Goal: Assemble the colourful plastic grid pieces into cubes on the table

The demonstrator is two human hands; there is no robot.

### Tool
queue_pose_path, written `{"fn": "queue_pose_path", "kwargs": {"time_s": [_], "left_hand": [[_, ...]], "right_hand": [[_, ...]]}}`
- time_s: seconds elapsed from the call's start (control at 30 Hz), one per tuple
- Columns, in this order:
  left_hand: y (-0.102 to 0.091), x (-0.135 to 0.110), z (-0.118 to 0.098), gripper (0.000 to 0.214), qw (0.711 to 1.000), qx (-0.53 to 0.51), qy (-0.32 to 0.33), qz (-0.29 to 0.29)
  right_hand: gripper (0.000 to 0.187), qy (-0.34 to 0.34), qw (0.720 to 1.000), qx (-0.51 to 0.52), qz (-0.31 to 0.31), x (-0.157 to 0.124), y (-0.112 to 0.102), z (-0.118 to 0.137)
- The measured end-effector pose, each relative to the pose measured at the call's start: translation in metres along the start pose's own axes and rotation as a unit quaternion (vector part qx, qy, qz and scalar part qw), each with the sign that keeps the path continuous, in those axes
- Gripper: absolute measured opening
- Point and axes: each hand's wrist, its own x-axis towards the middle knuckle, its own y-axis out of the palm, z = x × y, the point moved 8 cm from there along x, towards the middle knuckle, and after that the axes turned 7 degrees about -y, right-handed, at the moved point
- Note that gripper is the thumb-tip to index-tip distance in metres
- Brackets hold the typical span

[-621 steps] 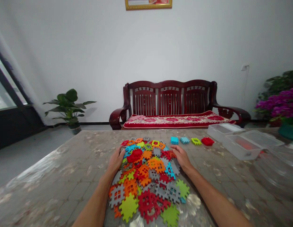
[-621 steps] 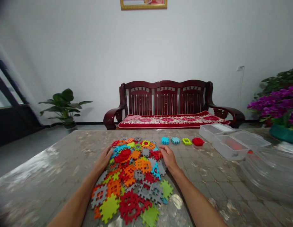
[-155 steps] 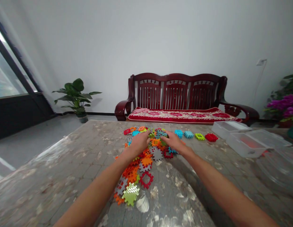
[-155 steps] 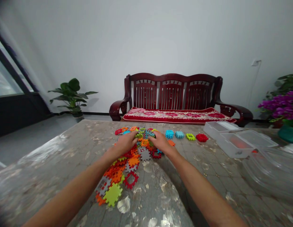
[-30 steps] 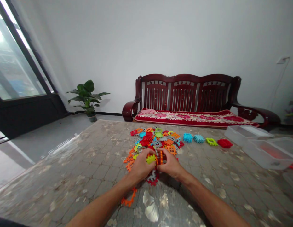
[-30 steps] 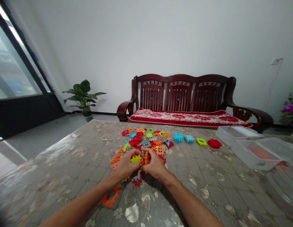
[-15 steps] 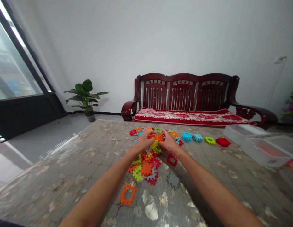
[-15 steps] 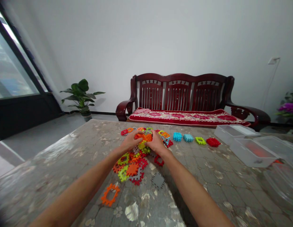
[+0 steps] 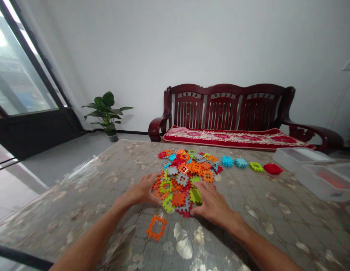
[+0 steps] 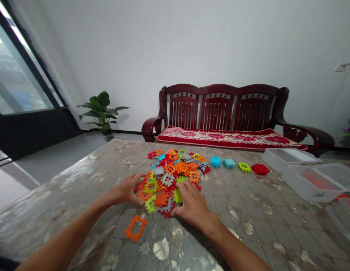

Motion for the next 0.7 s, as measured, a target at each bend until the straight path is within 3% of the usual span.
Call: {"fn": "queue_pose_path", "kwargs": {"time_s": [0.07, 0.13, 0.3, 0.7], "left_hand": [[0.009, -0.003, -0.006, 0.112, 0.999, 0.019, 0.017, 0.024], [0.015, -0.002, -0.01, 0.106, 0.999, 0.032, 0.016, 0.023], [0.022, 0.001, -0.016, 0.08, 1.0, 0.003, -0.011, -0.008], [0.02, 0.001, -0.002, 0.064, 0.992, -0.063, -0.071, -0.083]], "right_hand": [[0.1, 0.005, 0.999, -0.015, 0.031, 0.0, 0.01, 0.001], [0.105, 0.009, 0.999, -0.028, 0.044, 0.003, 0.015, 0.002], [0.088, -0.011, 0.999, -0.034, 0.039, 0.008, 0.018, 0.012], [0.052, -0.071, 0.997, -0.019, -0.037, 0.001, 0.027, 0.012]]}}
